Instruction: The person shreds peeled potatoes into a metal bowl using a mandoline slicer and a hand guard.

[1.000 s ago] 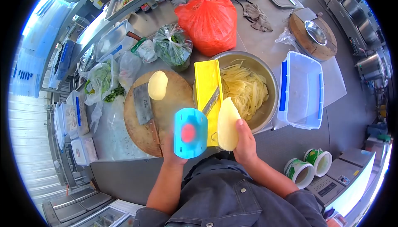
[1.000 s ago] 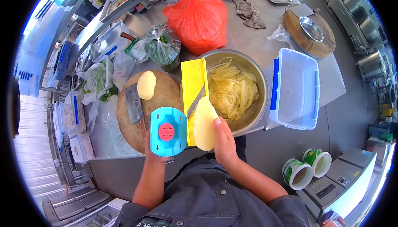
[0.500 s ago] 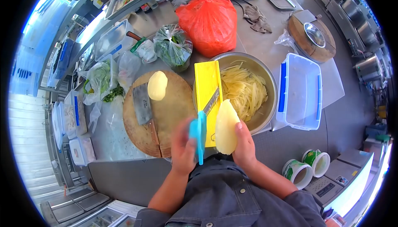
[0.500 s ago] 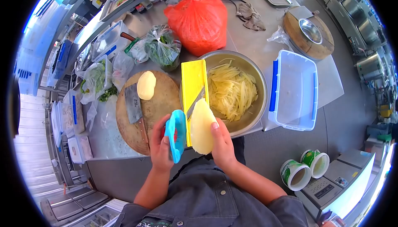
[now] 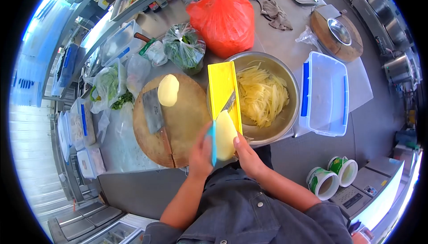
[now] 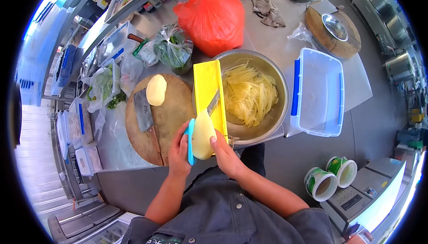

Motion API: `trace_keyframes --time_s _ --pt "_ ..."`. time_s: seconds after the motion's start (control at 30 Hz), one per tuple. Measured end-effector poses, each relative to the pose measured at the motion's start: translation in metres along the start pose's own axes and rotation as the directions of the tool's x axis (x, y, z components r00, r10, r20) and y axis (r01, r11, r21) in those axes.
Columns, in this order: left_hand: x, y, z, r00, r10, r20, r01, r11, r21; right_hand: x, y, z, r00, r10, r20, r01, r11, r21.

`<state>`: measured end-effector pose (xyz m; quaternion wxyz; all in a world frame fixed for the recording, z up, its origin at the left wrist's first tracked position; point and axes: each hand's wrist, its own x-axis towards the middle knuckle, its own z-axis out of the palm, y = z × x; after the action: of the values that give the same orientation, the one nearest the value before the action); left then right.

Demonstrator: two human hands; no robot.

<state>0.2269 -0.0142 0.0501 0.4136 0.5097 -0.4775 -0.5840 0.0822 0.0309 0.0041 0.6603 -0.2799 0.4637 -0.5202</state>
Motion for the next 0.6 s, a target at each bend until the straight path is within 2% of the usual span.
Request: trace_keyframes --time_s 0.07,0.13,0.2,0.23,0.27,0.3,0.37,0.4,0.47,0.6 --pt "0.01 -0.016 -0.011 1.0 0.013 0.005 -0.013 0.999 -0.033 -0.005 0.004 -0.011 0.997 0.072 -0.007 -0.071 0.997 0.014" --pt "0.016 -0.014 -0.014 0.999 -0.023 -0.03 0.026 0.996 0.088 -0.017 0.011 -0.026 0.997 0.053 -0.056 -0.053 0.999 -0.003" --pt "0.018 -0.009 -0.017 0.999 -0.044 -0.029 0.048 0.989 0.141 -0.029 0.043 -0.045 0.941 0.131 -0.311 -0.187 0.97 -0.158" --pt "0.022 -0.01 -0.017 0.994 0.108 0.0 -0.099 0.913 0.395 -0.031 0.053 -0.049 0.906 0.169 -0.389 -0.242 0.959 -0.147" --pt "0.024 -0.011 -0.017 0.967 0.247 0.067 -0.235 0.753 0.614 -0.031 0.064 -0.052 0.904 0.172 -0.391 -0.244 0.959 -0.143" --pt "0.025 -0.013 -0.015 0.968 0.241 0.071 -0.232 0.752 0.617 -0.031 0.067 -0.049 0.904 0.239 -0.355 -0.301 0.945 -0.13" --pt "0.023 -0.017 -0.007 0.945 0.291 0.15 -0.298 0.572 0.764 -0.025 0.076 -0.045 0.908 0.332 -0.253 -0.352 0.935 -0.037" --pt "0.023 -0.02 -0.003 0.945 0.284 0.16 -0.3 0.567 0.767 -0.017 0.08 -0.044 0.906 0.336 -0.257 -0.353 0.935 -0.024" --pt "0.02 -0.028 0.004 0.937 0.303 0.174 -0.297 0.425 0.855 -0.006 0.086 -0.042 0.917 0.393 -0.069 -0.368 0.899 0.235" --pt "0.018 -0.029 0.013 0.924 0.315 0.215 -0.315 0.309 0.897 0.002 0.091 -0.033 0.915 0.395 -0.08 -0.358 0.888 0.288"
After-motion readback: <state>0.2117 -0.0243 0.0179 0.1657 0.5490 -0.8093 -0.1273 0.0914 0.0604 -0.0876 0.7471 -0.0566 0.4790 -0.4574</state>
